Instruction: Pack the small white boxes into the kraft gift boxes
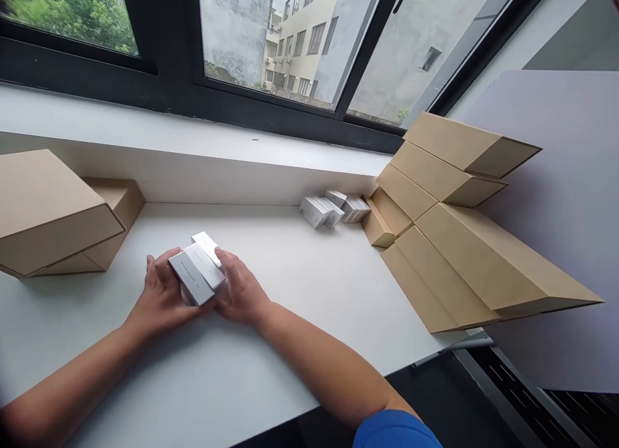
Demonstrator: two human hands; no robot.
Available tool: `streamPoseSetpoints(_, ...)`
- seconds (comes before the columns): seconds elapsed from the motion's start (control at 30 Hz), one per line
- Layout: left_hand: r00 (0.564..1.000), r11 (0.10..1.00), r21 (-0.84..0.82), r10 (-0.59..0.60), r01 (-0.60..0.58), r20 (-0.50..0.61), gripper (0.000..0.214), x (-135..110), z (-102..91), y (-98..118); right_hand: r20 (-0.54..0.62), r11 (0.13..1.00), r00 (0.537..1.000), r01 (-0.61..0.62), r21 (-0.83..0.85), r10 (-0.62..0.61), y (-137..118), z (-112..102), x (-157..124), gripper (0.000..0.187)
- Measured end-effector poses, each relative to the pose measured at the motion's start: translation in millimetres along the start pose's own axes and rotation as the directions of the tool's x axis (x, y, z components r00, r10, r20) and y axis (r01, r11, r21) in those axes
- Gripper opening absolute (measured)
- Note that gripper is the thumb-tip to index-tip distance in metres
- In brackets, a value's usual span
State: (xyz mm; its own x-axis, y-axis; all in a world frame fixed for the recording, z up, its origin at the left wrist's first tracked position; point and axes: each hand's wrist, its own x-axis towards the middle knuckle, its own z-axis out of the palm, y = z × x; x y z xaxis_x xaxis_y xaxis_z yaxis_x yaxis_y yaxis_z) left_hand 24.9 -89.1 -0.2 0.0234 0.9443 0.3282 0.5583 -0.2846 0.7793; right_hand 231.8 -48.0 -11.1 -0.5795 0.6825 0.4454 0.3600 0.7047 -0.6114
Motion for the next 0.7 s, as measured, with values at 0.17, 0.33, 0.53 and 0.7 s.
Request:
streamPoseSetpoints(0.17, 0.960, 0.960, -0.148, -0.207, 0.236, 0.187, 0.110, 3.6, -5.5, -7.4, -0.111, 0.983, 0.981, 0.148, -0.111, -0.161, -4.2, 10.1, -0.2, 0.118)
streamPoseSetpoints(0.33, 0.890, 0.606, -0.653, -0.272, 0.454, 0.366, 0.093, 15.1, -18.7, -4.0, -0.116, 0.984, 0.988, 0.086, -0.158, -0.104, -7.5, 7.0, 4.5, 0.117)
streamPoseSetpoints(0.53, 0.879, 0.105, -0.876, -0.144, 0.470, 0.455, 0.062, 16.9, -34.1, 3.8, -0.402, 0.938, 0.915, -0.175, -0.300, 0.043, -7.1, -2.0, 7.8, 0.054)
streamPoseSetpoints(0.7, 0.857, 0.080, -0.855, -0.117, 0.512, 0.502, 0.067, 15.5, -37.1, 1.2, -0.517, 0.892, 0.850, -0.307, -0.332, 0.100, -13.1, -9.8, 3.2, 0.070)
